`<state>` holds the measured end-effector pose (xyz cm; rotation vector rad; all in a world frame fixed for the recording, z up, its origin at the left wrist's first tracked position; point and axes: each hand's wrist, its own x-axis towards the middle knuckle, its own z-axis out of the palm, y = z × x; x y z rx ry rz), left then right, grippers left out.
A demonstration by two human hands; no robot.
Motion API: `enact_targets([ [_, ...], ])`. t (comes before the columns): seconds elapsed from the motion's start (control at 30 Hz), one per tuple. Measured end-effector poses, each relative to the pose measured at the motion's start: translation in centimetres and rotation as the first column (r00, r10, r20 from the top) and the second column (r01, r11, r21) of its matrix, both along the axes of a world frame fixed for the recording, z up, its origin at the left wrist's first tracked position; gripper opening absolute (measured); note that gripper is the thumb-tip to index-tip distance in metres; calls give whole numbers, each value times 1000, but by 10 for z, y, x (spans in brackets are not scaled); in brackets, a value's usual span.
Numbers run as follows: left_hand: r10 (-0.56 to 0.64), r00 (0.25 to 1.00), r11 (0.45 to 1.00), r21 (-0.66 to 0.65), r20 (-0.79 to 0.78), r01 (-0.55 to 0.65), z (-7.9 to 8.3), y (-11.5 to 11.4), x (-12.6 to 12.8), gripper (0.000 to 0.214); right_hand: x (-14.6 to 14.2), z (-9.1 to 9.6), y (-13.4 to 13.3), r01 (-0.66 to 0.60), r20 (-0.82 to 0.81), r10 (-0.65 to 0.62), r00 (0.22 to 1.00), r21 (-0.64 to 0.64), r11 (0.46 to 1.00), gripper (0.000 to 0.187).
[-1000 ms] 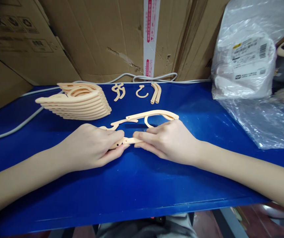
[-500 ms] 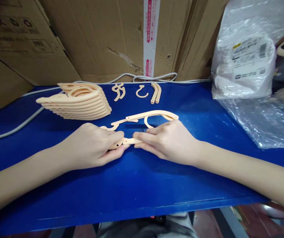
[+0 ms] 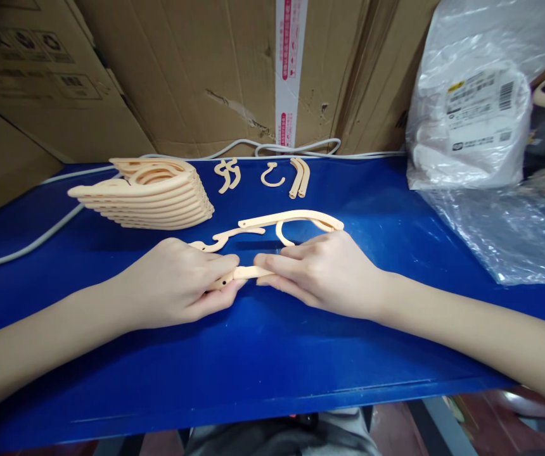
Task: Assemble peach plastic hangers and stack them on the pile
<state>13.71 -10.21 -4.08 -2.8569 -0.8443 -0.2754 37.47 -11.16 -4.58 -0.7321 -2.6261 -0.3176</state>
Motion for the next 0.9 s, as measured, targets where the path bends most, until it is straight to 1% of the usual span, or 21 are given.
enact_targets([
  [0.13, 6, 1000, 1000, -10, 11, -6, -1, 1, 0, 33, 1, 0, 1, -12, 14, 12, 1000, -9, 1000, 31],
  [0.2, 9, 1000, 999, -53, -5, -9, 0, 1, 0, 31, 1, 0, 2, -12, 18, 12, 1000, -6, 1000, 31],
  [0.3, 34, 999, 994, -108, 32, -30, 2, 0, 0, 31, 0, 1, 2, -9, 22, 8, 1000, 22, 1000, 31],
  [0.4, 76, 994, 971, -233, 84, -55, 7, -3, 1, 32, -1, 1, 2, -9, 13, 8, 1000, 74, 997, 30],
  [0.47, 129, 985, 926, -370, 114, -78, 12, -4, 2, 31, -2, 1, 2, -10, 15, 8, 1000, 99, 995, 29],
  [0.53, 190, 971, 850, -520, 148, -87, 16, -4, 2, 29, -2, 2, 2, -18, 31, 15, 999, 101, 995, 30],
  [0.57, 217, 962, 798, -597, 163, -79, 17, -4, 2, 28, -2, 2, 2, -25, 41, 21, 999, 101, 995, 30],
  [0.63, 264, 946, 670, -741, 188, -40, 19, -3, 2, 27, -3, 4, 2, -38, 61, 32, 998, 111, 993, 30],
  [0.7, 300, 929, 551, -834, 216, 16, 19, -2, 1, 26, -4, 6, 2, -49, 70, 40, 997, 142, 989, 29],
  [0.73, 311, 921, 514, -857, 232, 42, 18, -2, 0, 27, -4, 7, 1, -55, 70, 44, 997, 157, 986, 30],
  [0.77, 317, 916, 495, -867, 247, 63, 17, -2, 0, 27, -5, 8, 1, -60, 69, 48, 996, 171, 983, 30],
  [0.8, 318, 912, 491, -868, 258, 74, 17, -2, 0, 27, -5, 9, 1, -63, 66, 52, 996, 183, 981, 30],
  [0.9, 314, 915, 510, -858, 253, 62, 17, -2, 1, 26, -2, 12, 2, -66, 50, 57, 997, 215, 974, 27],
])
